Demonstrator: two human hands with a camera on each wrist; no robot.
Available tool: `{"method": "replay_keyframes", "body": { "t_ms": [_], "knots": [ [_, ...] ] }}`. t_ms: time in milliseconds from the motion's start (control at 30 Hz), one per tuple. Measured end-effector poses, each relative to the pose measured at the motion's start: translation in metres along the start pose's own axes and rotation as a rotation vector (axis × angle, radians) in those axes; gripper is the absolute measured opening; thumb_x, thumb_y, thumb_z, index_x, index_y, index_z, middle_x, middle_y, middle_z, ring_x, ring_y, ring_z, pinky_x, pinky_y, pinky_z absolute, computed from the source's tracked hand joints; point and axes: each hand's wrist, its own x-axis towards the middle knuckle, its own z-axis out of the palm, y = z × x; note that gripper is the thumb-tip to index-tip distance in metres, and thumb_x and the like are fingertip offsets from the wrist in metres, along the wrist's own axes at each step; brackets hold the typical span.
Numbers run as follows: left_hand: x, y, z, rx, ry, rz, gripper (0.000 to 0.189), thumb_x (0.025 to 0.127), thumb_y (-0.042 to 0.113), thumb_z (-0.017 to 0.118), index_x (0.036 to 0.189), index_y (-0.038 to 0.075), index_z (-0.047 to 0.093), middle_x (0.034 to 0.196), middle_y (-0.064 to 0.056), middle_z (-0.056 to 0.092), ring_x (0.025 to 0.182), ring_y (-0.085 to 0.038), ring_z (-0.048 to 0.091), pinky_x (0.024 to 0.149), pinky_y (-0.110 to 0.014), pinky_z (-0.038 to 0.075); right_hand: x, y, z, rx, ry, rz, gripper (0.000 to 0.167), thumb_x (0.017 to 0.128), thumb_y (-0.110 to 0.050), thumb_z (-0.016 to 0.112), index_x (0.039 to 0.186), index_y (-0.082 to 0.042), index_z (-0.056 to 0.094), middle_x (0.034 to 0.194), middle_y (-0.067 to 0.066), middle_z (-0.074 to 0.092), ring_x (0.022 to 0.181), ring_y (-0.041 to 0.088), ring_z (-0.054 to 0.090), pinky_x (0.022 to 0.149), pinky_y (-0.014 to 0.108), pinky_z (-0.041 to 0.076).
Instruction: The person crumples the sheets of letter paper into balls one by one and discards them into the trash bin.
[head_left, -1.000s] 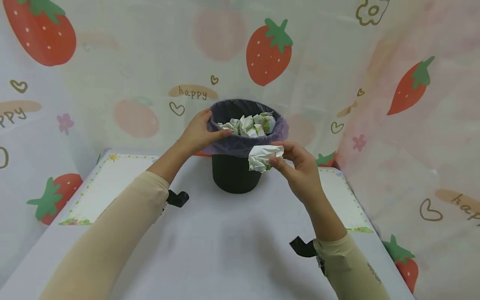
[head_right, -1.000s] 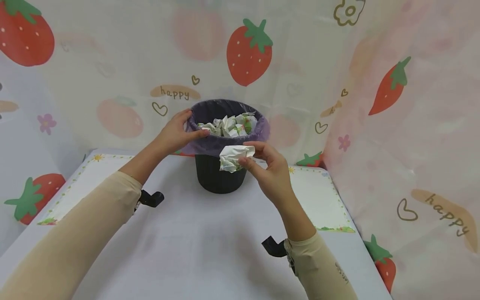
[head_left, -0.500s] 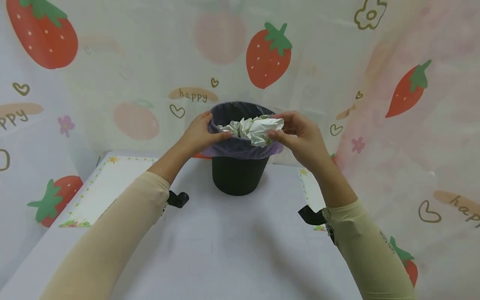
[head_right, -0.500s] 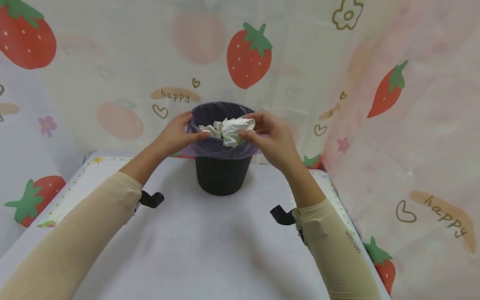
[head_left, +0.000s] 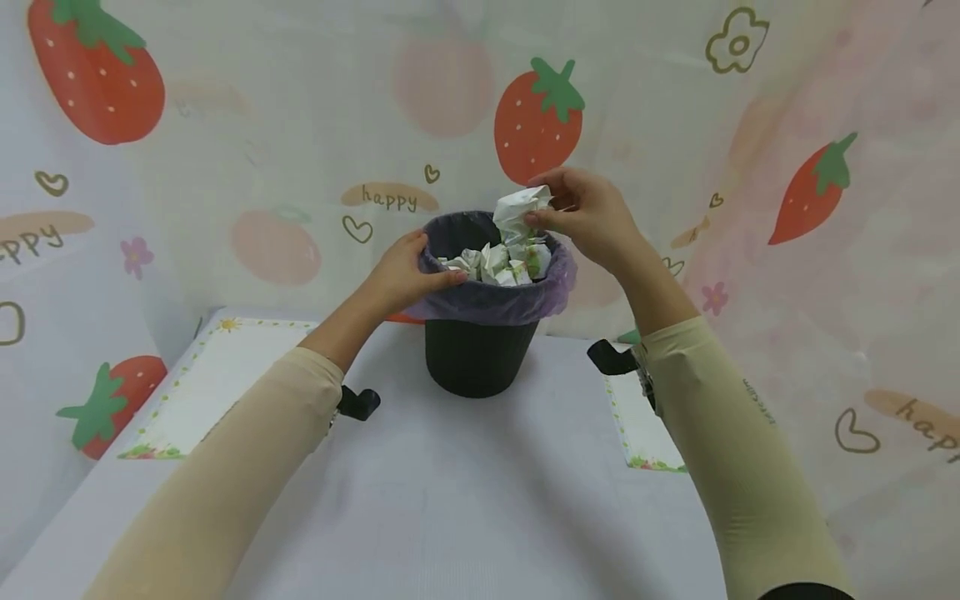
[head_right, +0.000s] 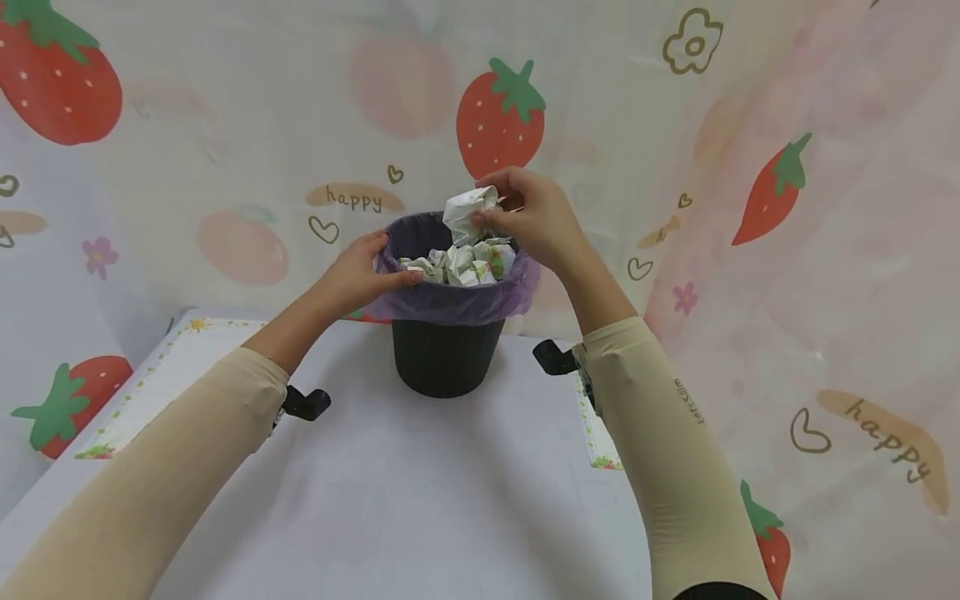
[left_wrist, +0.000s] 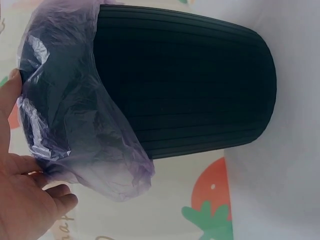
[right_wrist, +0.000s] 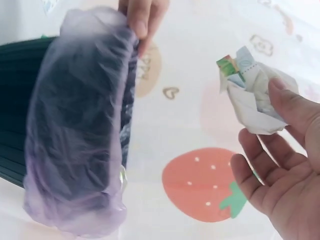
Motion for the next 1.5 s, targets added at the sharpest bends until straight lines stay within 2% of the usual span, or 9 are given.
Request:
{"method": "replay_keyframes", "body": {
  "t_ms": [200, 367, 633, 967, 1100, 1233, 1367, 1500],
  "knots": [
    [0.001, 0.001, -0.001, -0.007, -0.004, 0.009, 0.11, 0.085, 0.064, 0.073, 0.158, -0.005, 0.027, 0.169, -0.017, 0.023, 0.157, -0.032, 0.019, 0.127, -0.046, 0.021, 0.032, 0.0, -0.001, -0.028, 0.001, 0.036, 0.048, 0.091, -0.023, 0.08, 0.135, -0.012, 0.064, 0.121, 0.006, 0.068, 0.106, 0.018, 0.064, 0.089, 0.028, 0.051],
    [0.0, 0.002, -0.002, 0.002, -0.009, 0.009, 0.111, 0.085, 0.064, 0.072, 0.158, -0.006, 0.027, 0.168, -0.018, 0.022, 0.157, -0.032, 0.019, 0.127, -0.047, 0.02, 0.056, 0.003, 0.003, -0.066, -0.021, 0.032, 0.052, 0.091, -0.024, 0.08, 0.138, -0.013, 0.061, 0.126, 0.007, 0.068, 0.106, 0.017, 0.065, 0.088, 0.027, 0.051],
    [-0.003, 0.003, -0.001, 0.002, -0.007, 0.015, 0.11, 0.086, 0.063, 0.072, 0.157, -0.007, 0.027, 0.169, -0.018, 0.022, 0.157, -0.033, 0.019, 0.127, -0.047, 0.02, 0.083, 0.011, 0.016, -0.078, -0.059, 0.04, 0.05, 0.092, -0.019, 0.079, 0.137, -0.01, 0.061, 0.128, 0.009, 0.066, 0.107, 0.019, 0.064, 0.091, 0.028, 0.052],
    [-0.002, 0.004, 0.0, 0.011, -0.016, 0.011, 0.112, 0.086, 0.067, 0.071, 0.158, -0.006, 0.027, 0.169, -0.018, 0.022, 0.157, -0.032, 0.019, 0.127, -0.046, 0.021, 0.102, 0.019, 0.031, -0.046, -0.093, 0.089, 0.052, 0.094, -0.016, 0.076, 0.142, -0.007, 0.057, 0.131, 0.01, 0.063, 0.115, 0.021, 0.061, 0.099, 0.031, 0.052],
    [-0.002, 0.004, 0.0, 0.01, -0.014, 0.008, 0.112, 0.085, 0.067, 0.071, 0.158, -0.006, 0.027, 0.168, -0.018, 0.023, 0.157, -0.032, 0.019, 0.127, -0.046, 0.021, 0.108, 0.021, 0.037, -0.08, -0.09, 0.122, 0.051, 0.095, -0.019, 0.076, 0.141, -0.009, 0.058, 0.134, 0.009, 0.062, 0.122, 0.021, 0.059, 0.103, 0.033, 0.051],
    [-0.001, 0.004, 0.001, 0.009, -0.016, 0.004, 0.113, 0.085, 0.067, 0.072, 0.158, -0.006, 0.027, 0.168, -0.019, 0.023, 0.157, -0.032, 0.019, 0.127, -0.046, 0.021, 0.112, 0.026, 0.045, -0.106, -0.086, 0.125, 0.046, 0.096, -0.02, 0.075, 0.137, -0.008, 0.06, 0.133, 0.008, 0.064, 0.122, 0.021, 0.059, 0.1, 0.034, 0.052],
    [0.0, 0.005, 0.003, 0.002, -0.02, 0.006, 0.112, 0.085, 0.066, 0.072, 0.158, -0.006, 0.027, 0.168, -0.018, 0.022, 0.157, -0.032, 0.019, 0.127, -0.046, 0.021, 0.116, 0.029, 0.054, -0.106, -0.083, 0.124, 0.041, 0.096, -0.02, 0.074, 0.133, -0.006, 0.062, 0.127, 0.01, 0.065, 0.116, 0.022, 0.061, 0.094, 0.034, 0.054],
    [0.001, 0.007, 0.005, -0.011, -0.024, 0.016, 0.112, 0.085, 0.066, 0.072, 0.158, -0.006, 0.027, 0.168, -0.018, 0.022, 0.157, -0.032, 0.019, 0.127, -0.046, 0.021, 0.118, 0.031, 0.061, -0.108, -0.051, 0.164, 0.043, 0.096, -0.023, 0.074, 0.134, -0.008, 0.062, 0.129, 0.009, 0.064, 0.117, 0.022, 0.061, 0.094, 0.033, 0.054]
  ]
}}
